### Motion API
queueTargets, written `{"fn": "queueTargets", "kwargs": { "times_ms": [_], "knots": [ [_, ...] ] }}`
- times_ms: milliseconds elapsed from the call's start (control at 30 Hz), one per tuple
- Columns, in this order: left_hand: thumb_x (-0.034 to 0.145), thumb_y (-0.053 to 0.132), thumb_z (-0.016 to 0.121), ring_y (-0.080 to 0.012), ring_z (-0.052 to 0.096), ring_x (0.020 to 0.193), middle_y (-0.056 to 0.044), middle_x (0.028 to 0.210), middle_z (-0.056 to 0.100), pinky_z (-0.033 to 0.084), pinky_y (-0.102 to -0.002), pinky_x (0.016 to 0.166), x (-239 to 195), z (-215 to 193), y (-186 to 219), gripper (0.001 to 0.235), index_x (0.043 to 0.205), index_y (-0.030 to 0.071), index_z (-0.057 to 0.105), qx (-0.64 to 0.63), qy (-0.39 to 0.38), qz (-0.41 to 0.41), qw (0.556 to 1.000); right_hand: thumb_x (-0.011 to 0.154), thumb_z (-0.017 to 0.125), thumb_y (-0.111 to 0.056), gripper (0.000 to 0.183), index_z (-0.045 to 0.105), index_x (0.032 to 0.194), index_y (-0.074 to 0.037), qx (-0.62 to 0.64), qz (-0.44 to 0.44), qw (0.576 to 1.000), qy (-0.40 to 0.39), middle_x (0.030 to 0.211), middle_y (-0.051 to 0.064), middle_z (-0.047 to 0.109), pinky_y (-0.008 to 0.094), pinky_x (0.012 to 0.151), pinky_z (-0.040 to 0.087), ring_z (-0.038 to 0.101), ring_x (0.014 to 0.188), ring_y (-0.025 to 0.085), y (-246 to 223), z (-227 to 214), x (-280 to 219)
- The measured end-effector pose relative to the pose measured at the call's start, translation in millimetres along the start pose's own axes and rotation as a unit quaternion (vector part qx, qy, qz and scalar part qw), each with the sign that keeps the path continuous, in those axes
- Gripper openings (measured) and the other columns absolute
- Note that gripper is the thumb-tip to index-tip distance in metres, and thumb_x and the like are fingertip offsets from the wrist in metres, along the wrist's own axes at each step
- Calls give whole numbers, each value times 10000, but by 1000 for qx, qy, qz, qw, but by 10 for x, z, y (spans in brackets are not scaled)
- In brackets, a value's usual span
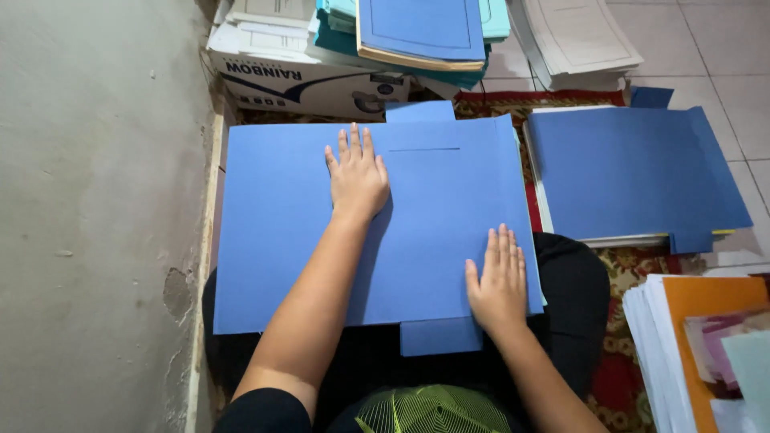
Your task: Folding and creasing blue cardstock folders by hand on the floor.
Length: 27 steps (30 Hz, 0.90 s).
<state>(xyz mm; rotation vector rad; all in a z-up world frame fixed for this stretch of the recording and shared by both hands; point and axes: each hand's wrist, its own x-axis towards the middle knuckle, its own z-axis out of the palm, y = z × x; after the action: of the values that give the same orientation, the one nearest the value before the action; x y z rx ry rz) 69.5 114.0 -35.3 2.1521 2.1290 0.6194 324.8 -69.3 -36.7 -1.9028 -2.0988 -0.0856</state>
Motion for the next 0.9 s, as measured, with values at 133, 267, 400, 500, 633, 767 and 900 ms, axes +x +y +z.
{"fn": "queueTargets", "kwargs": {
  "times_ms": [133,267,400,500,633,767,900],
  "knots": [
    [1028,307,429,-388,282,1527,-210,1634,344,146,-658,1200,-33,-25,-5,593,1555,36,417,-5,9,9,1000,1012,506,-285,673,327,1569,47,35,22,998,-54,1639,266,314,509,1230,245,315,1510,404,57,-250,-136],
    [1037,314,381,-369,218,1533,-182,1651,281,130,-633,1203,14,-92,20,599,1573,50,350,6,-20,-3,1000,980,542,-292,730,291,1564,66,29,70,992,-101,1563,278,382,512,1165,331,385,1415,427,139,-481,-263],
    [1041,317,329,-355,131,1548,-156,1679,194,98,-620,1212,49,-126,40,620,1602,62,260,10,-65,-24,998,945,553,-306,882,82,1636,-26,155,160,960,-167,1396,224,471,520,1139,287,446,1256,431,244,-566,-308],
    [1053,291,389,-392,251,1536,-218,1644,320,105,-652,1206,-28,-89,6,573,1565,34,400,-21,-7,0,1000,970,540,-98,809,97,1646,-86,291,247,907,-178,1353,278,549,534,987,525,629,1198,437,367,-673,-121],
    [1055,291,384,-391,248,1538,-216,1645,318,104,-653,1207,-42,-112,15,574,1570,38,391,-20,-13,-3,1000,875,413,90,857,66,1637,-93,415,259,851,-191,1321,345,520,560,998,492,618,1177,487,241,-835,154],
    [1055,279,383,-387,248,1537,-214,1643,321,101,-645,1208,-21,-105,15,566,1567,41,394,-20,-11,0,1000,920,510,-165,750,199,1600,-119,349,286,862,-231,1500,327,410,559,1144,353,432,1400,455,145,-766,336],
    [1051,288,409,-384,250,1535,-207,1646,316,114,-647,1208,-43,-57,-1,568,1566,50,397,-12,-2,0,1000,997,604,-319,664,355,1551,-49,268,258,900,-227,1462,374,479,570,1155,374,454,1394,470,346,-507,293]
  ]
}}
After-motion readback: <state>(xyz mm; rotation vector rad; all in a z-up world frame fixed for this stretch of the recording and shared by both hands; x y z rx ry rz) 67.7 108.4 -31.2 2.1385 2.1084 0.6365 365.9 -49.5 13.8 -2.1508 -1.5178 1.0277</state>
